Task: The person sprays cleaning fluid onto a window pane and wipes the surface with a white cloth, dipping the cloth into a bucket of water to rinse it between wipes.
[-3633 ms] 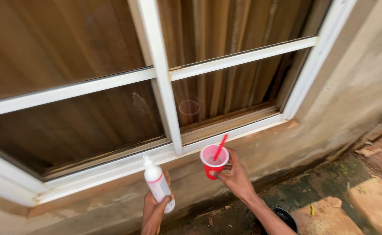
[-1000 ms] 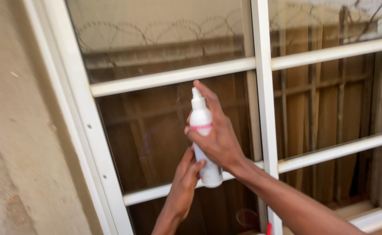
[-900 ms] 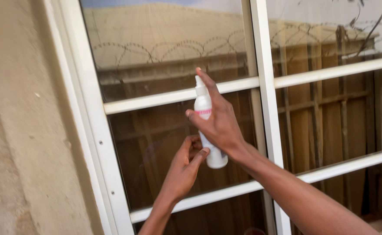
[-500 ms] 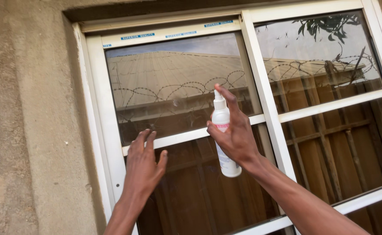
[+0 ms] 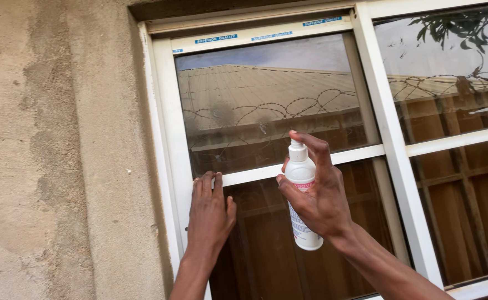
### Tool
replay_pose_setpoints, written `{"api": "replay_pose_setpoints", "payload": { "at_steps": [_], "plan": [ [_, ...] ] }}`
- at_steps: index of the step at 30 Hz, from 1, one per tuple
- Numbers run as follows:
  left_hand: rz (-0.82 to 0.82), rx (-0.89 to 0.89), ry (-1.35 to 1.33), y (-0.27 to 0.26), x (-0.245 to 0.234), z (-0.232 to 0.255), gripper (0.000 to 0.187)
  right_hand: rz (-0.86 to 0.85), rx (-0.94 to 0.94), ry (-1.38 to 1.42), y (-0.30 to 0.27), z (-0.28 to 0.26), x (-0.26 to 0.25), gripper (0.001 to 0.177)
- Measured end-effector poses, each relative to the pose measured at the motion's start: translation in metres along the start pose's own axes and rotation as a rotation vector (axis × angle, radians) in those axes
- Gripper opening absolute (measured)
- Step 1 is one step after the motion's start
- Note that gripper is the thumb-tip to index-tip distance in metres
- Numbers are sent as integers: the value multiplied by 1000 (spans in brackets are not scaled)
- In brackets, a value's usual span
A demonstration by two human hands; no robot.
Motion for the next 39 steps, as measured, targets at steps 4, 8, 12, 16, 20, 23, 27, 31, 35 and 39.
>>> {"api": "replay_pose_setpoints", "payload": {
  "at_steps": [4,8,12,16,20,23,27,31,35,39],
  "plan": [
    [54,-48,-35,4,-15,11,52,77,-67,-43,1,6,1,76],
    [59,-76,-25,9,-25,18,46,184,-118,-95,29,15,-5,67],
    [71,-51,-2,12,-29,22,47,219,-182,-95,36,-2,-15,74],
    [67,-45,-8,12,-30,23,47,205,-172,-55,37,-10,-27,71],
    [38,-74,-13,11,-28,23,46,144,-87,-11,36,-8,-40,74],
    [20,-80,-2,12,-28,24,47,126,-48,39,30,-10,-50,72],
    [19,-70,11,12,-29,25,48,187,-77,34,24,-17,-69,76],
    [32,-94,-15,12,-33,27,50,267,-122,-78,21,-16,-96,66],
    [-4,-107,4,11,-32,28,49,304,-30,-138,7,-17,-126,68],
    [15,-87,24,13,-32,29,52,341,-211,-266,-4,-35,-153,67]
  ]
}}
Point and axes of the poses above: each hand's wrist, its own y-axis towards the middle knuckle, its own x-axis out of the palm, z = x × y, the point moved 8 cm from there along y, towards the middle knuckle, and after that the axes turned 13 degrees about z, right-handed, at the moved point
